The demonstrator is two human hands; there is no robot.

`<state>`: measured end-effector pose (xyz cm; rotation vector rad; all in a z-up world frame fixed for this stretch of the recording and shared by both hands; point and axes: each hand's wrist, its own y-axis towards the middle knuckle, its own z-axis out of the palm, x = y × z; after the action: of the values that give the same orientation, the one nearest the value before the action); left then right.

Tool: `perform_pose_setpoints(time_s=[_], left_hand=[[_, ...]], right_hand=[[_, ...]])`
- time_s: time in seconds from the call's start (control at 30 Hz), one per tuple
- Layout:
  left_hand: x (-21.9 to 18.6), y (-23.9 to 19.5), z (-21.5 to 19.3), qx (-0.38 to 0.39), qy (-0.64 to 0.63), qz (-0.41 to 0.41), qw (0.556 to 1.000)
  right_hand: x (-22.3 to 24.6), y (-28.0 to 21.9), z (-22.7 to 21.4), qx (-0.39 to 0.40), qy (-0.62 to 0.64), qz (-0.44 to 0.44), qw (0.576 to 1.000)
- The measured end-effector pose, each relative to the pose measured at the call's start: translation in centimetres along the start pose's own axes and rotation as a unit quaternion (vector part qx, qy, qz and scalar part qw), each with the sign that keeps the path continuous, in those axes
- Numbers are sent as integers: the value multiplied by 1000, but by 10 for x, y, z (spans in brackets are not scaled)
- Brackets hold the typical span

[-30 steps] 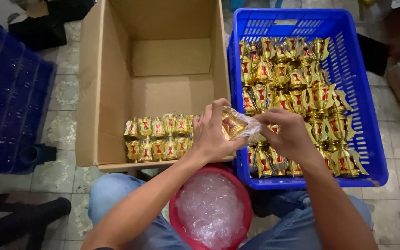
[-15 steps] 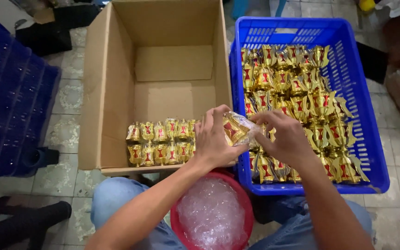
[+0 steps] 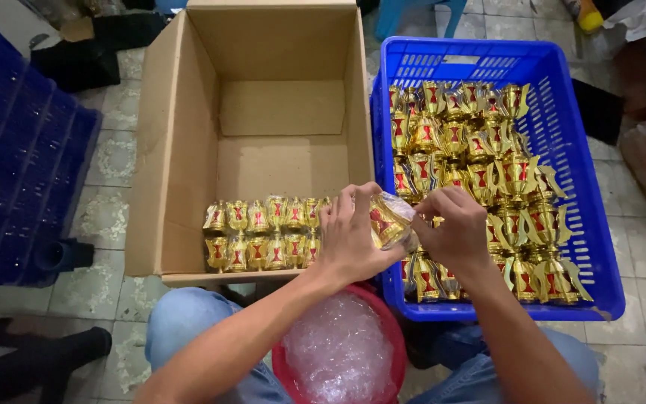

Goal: The person wraps gold-colored decorative items in plastic and places them into a cardboard box.

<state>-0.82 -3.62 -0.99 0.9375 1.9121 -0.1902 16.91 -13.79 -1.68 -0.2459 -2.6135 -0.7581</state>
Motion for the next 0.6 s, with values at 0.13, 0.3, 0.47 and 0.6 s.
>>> perform_pose_setpoints(time_s=[0.13,0.3,0.47,0.6], left_hand=[[-1,4,-2,-45,-10,18,999],[8,2,8,-83,30,58,994],[-3,-4,2,-70,25,49,996],[-1,1,1,-70,23,52,996]], right_hand=[[7,4,-1,-57,7,13,998],[30,11,-12,16,84,21,996],[16,6,5,-63,24,34,997],[3,5,7,-78,41,49,995]])
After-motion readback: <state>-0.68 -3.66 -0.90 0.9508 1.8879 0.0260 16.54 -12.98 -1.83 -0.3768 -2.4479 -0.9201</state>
